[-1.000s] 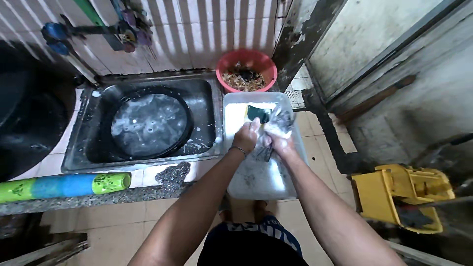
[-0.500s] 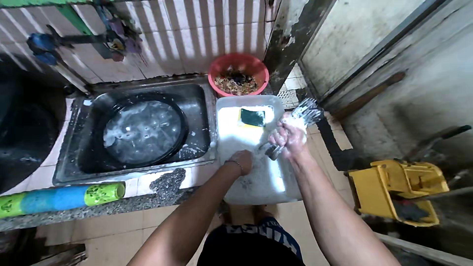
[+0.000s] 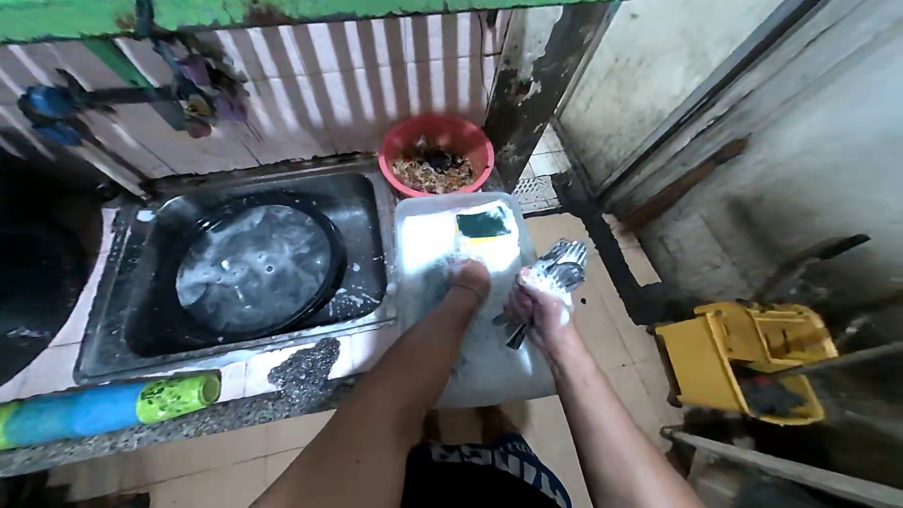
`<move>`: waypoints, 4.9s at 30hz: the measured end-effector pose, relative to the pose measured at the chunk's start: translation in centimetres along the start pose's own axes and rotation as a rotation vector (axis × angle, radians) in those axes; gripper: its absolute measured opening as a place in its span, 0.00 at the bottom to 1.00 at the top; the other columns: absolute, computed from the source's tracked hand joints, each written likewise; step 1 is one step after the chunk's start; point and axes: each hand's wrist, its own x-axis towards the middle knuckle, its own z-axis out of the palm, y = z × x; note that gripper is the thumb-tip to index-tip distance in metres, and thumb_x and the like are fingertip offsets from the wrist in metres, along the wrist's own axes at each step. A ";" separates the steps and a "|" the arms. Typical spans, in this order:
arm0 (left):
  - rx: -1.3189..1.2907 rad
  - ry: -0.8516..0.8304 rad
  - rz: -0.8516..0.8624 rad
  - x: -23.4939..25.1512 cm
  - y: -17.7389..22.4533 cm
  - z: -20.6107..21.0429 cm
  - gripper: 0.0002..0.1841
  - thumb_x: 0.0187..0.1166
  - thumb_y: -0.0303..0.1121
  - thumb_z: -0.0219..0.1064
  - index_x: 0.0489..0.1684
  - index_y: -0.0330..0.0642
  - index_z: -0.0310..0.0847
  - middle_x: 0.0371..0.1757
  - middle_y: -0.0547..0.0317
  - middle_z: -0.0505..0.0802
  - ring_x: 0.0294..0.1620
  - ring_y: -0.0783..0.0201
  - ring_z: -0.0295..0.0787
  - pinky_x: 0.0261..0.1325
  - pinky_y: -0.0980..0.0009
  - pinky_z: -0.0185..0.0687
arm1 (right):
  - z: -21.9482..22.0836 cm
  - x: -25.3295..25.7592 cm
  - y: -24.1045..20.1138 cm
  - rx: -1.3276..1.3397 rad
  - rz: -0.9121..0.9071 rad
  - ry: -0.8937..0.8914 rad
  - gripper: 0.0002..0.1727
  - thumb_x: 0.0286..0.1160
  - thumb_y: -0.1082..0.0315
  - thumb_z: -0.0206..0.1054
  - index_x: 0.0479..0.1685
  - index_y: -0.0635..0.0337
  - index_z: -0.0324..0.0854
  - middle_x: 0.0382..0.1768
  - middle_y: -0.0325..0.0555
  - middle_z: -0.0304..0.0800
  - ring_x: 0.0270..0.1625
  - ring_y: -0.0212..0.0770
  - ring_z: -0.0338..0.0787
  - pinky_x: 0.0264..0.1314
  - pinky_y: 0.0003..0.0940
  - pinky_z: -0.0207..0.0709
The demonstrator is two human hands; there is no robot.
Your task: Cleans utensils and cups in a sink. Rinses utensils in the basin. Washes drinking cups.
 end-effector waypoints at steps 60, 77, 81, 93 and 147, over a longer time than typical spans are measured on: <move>-0.197 -0.179 0.249 -12.0 -7.3 -6.6 0.22 0.94 0.39 0.52 0.67 0.27 0.81 0.66 0.33 0.88 0.71 0.39 0.84 0.76 0.41 0.74 | 2.8 3.9 0.4 -0.196 0.047 -0.125 0.08 0.82 0.69 0.64 0.33 0.55 0.85 0.15 0.27 0.75 0.19 0.24 0.74 0.30 0.22 0.75; 0.029 -0.376 0.407 -12.0 -5.8 -8.1 0.19 0.79 0.32 0.74 0.64 0.32 0.85 0.60 0.38 0.91 0.60 0.44 0.90 0.66 0.46 0.83 | 0.6 -1.2 -1.7 -0.616 0.129 -0.306 0.11 0.80 0.71 0.68 0.57 0.63 0.86 0.48 0.43 0.95 0.52 0.33 0.93 0.62 0.34 0.86; -0.105 -0.325 0.320 -10.0 -5.6 -11.7 0.07 0.78 0.27 0.71 0.44 0.30 0.85 0.38 0.43 0.91 0.35 0.51 0.89 0.42 0.51 0.86 | 2.9 -0.3 -0.1 -0.279 0.188 -0.411 0.21 0.65 0.79 0.72 0.60 0.63 0.82 0.47 0.49 0.93 0.47 0.40 0.92 0.55 0.38 0.88; -0.033 -0.039 -0.130 -3.4 -6.1 -6.6 0.27 0.79 0.34 0.72 0.69 0.20 0.76 0.75 0.22 0.78 0.79 0.29 0.73 0.75 0.33 0.72 | 1.6 -0.6 -0.5 -0.252 0.182 0.143 0.13 0.84 0.59 0.66 0.45 0.61 0.88 0.22 0.37 0.84 0.25 0.32 0.83 0.35 0.32 0.81; -0.194 0.032 0.408 -10.1 -1.2 -3.6 0.13 0.85 0.25 0.61 0.62 0.33 0.86 0.59 0.39 0.92 0.64 0.44 0.88 0.74 0.47 0.79 | 2.4 1.8 -0.7 -0.019 0.266 0.018 0.14 0.86 0.59 0.61 0.55 0.58 0.84 0.36 0.39 0.91 0.37 0.32 0.90 0.41 0.33 0.87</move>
